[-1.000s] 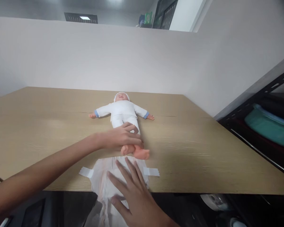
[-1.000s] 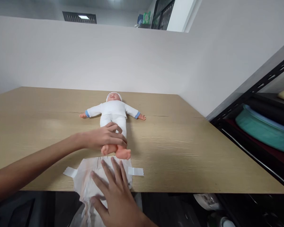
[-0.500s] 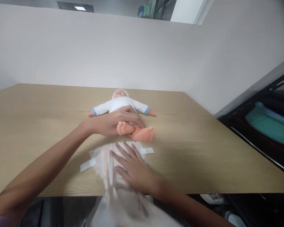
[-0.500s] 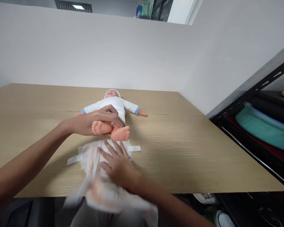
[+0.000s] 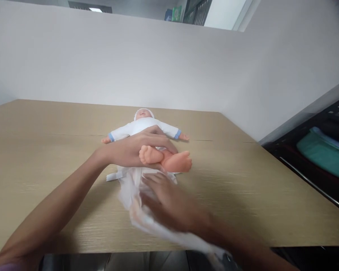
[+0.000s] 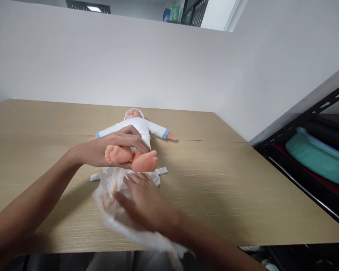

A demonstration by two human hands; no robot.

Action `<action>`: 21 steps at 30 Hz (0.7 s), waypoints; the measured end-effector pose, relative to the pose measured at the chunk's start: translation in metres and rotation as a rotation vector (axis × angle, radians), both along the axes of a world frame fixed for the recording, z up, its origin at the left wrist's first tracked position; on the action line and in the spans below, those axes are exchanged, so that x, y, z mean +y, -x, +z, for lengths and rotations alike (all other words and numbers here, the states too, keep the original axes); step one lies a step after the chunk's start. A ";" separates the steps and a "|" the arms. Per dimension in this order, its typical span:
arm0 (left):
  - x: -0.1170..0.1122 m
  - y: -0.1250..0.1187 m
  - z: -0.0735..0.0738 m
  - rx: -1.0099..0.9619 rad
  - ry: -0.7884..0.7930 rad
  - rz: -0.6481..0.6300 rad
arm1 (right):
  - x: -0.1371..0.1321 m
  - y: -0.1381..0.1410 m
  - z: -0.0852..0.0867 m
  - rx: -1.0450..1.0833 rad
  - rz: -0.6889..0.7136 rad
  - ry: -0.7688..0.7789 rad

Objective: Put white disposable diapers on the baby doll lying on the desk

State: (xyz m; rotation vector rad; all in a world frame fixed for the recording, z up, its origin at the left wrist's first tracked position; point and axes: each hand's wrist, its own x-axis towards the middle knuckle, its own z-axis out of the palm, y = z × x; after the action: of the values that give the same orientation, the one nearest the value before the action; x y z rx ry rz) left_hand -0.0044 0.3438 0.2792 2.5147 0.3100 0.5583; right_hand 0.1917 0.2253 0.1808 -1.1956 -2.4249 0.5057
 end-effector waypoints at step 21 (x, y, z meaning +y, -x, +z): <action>0.010 0.011 0.024 -0.181 0.015 0.180 | 0.033 0.028 -0.055 -0.108 -0.150 -0.019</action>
State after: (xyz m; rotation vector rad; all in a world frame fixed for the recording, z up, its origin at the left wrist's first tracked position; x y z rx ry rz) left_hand -0.0156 0.3534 0.3033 2.4150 0.4728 0.8457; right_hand 0.1634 0.2581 0.1256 -1.4172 -2.3981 0.3808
